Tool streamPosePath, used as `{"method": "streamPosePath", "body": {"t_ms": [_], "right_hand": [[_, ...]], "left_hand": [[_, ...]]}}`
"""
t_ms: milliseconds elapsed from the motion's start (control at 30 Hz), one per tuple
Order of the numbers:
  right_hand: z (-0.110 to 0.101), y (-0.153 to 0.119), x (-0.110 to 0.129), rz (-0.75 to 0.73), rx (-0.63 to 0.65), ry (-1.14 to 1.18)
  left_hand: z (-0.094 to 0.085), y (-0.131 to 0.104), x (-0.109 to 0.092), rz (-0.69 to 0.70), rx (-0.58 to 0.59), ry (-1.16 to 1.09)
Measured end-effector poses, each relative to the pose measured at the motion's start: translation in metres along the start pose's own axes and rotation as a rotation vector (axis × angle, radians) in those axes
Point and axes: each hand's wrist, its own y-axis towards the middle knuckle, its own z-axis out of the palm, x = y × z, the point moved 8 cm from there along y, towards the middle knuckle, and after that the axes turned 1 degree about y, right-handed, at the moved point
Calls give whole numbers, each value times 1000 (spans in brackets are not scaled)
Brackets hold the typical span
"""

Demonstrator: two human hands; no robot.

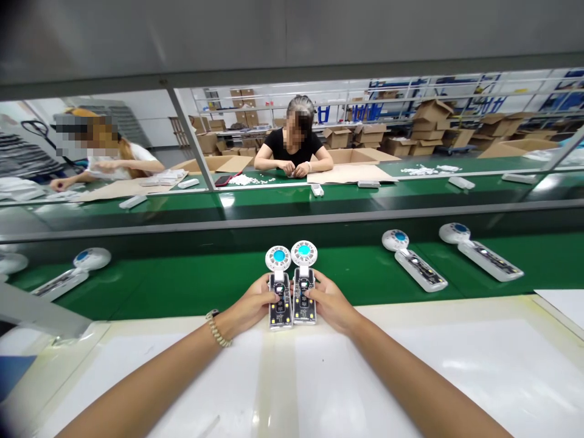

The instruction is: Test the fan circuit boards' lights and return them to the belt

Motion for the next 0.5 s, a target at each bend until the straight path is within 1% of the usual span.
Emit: {"method": "streamPosePath", "body": {"t_ms": [100,233,500], "right_hand": [[1,0,1,9,-6,-6],[3,-1,2,23,1,-14],[8,-4,6,-16,34,-18]], "left_hand": [[-2,0,1,1,-4,4],[-1,1,1,12,33,23],[3,-1,-1,33,78,19]]}}
